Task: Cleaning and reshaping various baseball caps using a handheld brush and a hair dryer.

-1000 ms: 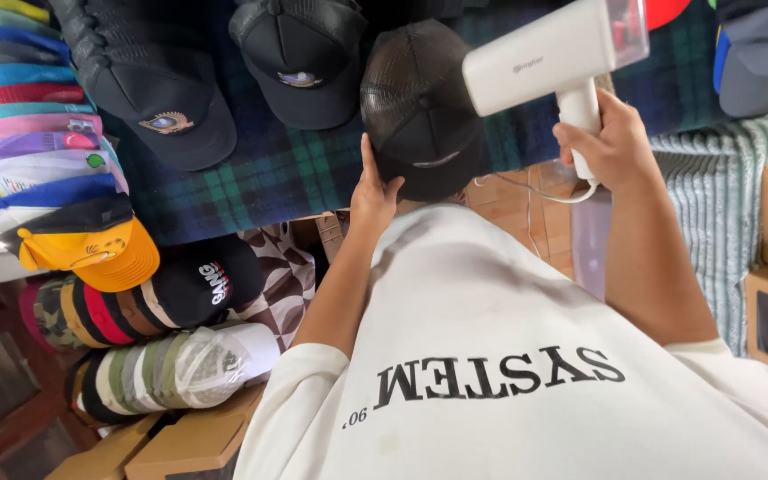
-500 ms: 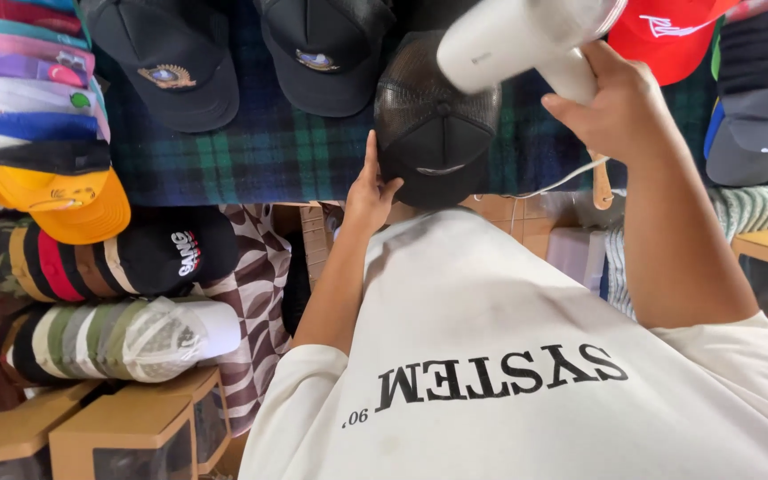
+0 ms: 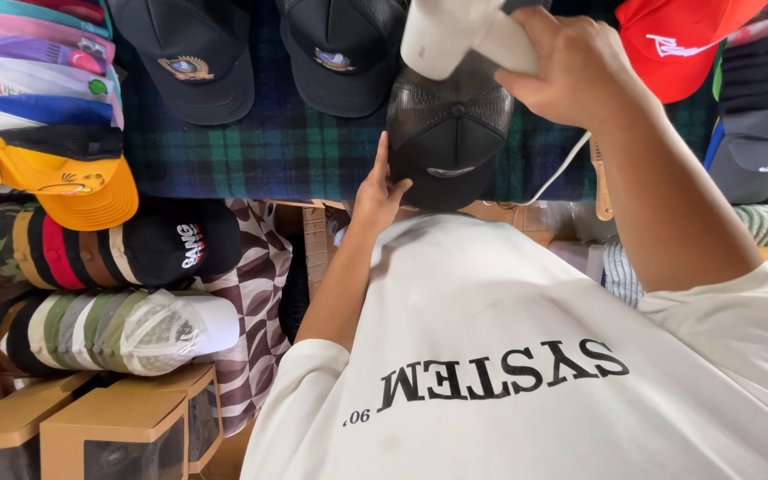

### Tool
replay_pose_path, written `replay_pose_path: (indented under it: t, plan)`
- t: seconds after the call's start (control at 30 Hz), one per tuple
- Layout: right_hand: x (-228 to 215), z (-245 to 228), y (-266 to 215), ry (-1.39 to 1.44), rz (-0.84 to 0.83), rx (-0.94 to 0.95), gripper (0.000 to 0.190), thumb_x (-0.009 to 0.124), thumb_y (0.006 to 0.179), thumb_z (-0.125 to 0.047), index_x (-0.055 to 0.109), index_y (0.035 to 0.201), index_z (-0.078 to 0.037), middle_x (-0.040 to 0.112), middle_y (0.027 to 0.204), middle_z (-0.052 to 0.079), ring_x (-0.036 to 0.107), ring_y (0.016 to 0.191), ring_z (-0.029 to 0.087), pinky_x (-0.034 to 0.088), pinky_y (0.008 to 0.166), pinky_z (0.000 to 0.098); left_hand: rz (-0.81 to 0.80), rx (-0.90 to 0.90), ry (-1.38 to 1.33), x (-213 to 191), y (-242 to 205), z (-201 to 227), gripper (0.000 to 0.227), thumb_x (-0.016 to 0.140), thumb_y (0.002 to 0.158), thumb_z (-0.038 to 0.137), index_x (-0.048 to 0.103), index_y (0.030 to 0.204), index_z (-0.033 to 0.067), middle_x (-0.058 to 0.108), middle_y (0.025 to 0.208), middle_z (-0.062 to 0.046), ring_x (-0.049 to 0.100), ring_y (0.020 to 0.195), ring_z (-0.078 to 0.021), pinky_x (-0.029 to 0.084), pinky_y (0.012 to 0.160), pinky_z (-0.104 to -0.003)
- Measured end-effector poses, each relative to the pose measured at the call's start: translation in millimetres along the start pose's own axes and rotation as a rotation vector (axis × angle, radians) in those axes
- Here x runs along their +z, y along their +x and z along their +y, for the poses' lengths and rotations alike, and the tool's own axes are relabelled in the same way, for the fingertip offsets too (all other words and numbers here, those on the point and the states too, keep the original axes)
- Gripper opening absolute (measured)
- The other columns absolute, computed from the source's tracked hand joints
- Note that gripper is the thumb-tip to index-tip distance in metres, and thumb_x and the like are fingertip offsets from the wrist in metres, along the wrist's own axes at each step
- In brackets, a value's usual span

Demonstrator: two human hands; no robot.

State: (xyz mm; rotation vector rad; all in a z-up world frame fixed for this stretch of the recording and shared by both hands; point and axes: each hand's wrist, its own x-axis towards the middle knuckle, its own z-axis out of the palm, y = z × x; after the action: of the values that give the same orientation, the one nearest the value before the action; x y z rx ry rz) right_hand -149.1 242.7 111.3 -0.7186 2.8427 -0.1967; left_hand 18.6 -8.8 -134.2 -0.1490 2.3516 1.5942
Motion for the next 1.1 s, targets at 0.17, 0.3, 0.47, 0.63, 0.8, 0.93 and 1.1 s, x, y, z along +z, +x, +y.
replay_pose_path:
  t: [0.17,0.3,0.47,0.63,0.8,0.93,1.1]
  plan:
    - [-10.2,-13.1,8.1,0.007,-0.034,-0.020,0.062,0.072,0.096,-0.040,0.061,0.148,-0.009,0.068,0.109,0.028,0.063,0.096,0.048,0.051,0.074,0.0549,-0.053,-0.063,-0.013,-6.6,-2.2,7.1,0.094,0.068,0.102,0.019,0.001,0.166,0.0358,0.050,0.090,-0.001,0.055,0.074,-0.0190,0.049,0.073,-0.036]
    - [-11.9,-14.2,12.9,0.172,0.007,0.034,0.061,0.075,0.098,-0.030,0.058,0.150,-0.002,0.065,0.124,0.031,0.061,0.104,0.050,0.047,0.085,0.0546,-0.107,-0.131,-0.017,-17.5,-4.2,22.2,0.094,0.066,0.103,0.020,-0.001,0.165,0.0382,0.055,0.093,-0.003,0.061,0.076,-0.0218,0.051,0.074,-0.038]
    - [5.6,23.4,-7.4,0.098,0.140,0.148,0.055,0.081,0.097,-0.030,0.065,0.143,-0.002,0.068,0.118,0.029,0.063,0.097,0.052,0.051,0.074,0.0583,-0.126,-0.065,0.024,-19.0,-1.2,8.6,0.096,0.067,0.101,0.019,-0.001,0.166,0.0365,0.054,0.095,-0.004,0.061,0.073,-0.0248,0.049,0.071,-0.040]
    - [-2.7,29.3,-43.6,0.600,-0.055,0.462,0.020,0.064,0.109,-0.013,0.060,0.124,-0.002,0.064,0.089,0.011,0.062,0.066,0.019,0.053,0.060,0.0380,-0.162,-0.121,0.032,-17.9,0.3,6.6,0.096,0.067,0.101,0.019,-0.002,0.166,0.0348,0.055,0.092,-0.002,0.063,0.075,-0.0223,0.051,0.073,-0.039]
    - [31.3,56.3,-66.9,0.632,0.089,0.644,0.018,0.068,0.110,-0.019,0.056,0.113,-0.006,0.067,0.098,0.007,0.068,0.070,0.014,0.055,0.065,0.0373,-0.114,-0.147,0.068,-9.6,11.2,-11.6,0.099,0.075,0.094,0.024,0.008,0.165,0.0393,0.065,0.109,-0.002,0.074,0.089,-0.0185,0.055,0.085,-0.033]
    - [109.6,108.1,-89.1,1.015,0.037,0.650,0.013,0.063,0.112,-0.014,0.053,0.109,-0.006,0.062,0.091,0.005,0.060,0.065,0.013,0.050,0.059,0.0264,-0.084,-0.057,0.015,-13.9,13.1,-5.3,0.095,0.078,0.094,0.022,0.016,0.166,0.0272,0.063,0.104,0.004,0.067,0.083,-0.0092,0.055,0.082,-0.027]
    - [119.9,92.9,-100.3,0.950,-0.283,1.227,0.019,0.043,0.081,-0.044,0.058,0.081,-0.033,0.054,0.064,-0.008,0.032,0.046,0.005,0.007,0.044,0.0307,-0.042,0.023,-0.033,-7.5,13.6,-8.0,0.105,0.087,0.094,0.025,0.009,0.165,0.0295,0.068,0.124,0.002,0.070,0.091,-0.0087,0.058,0.082,-0.024]
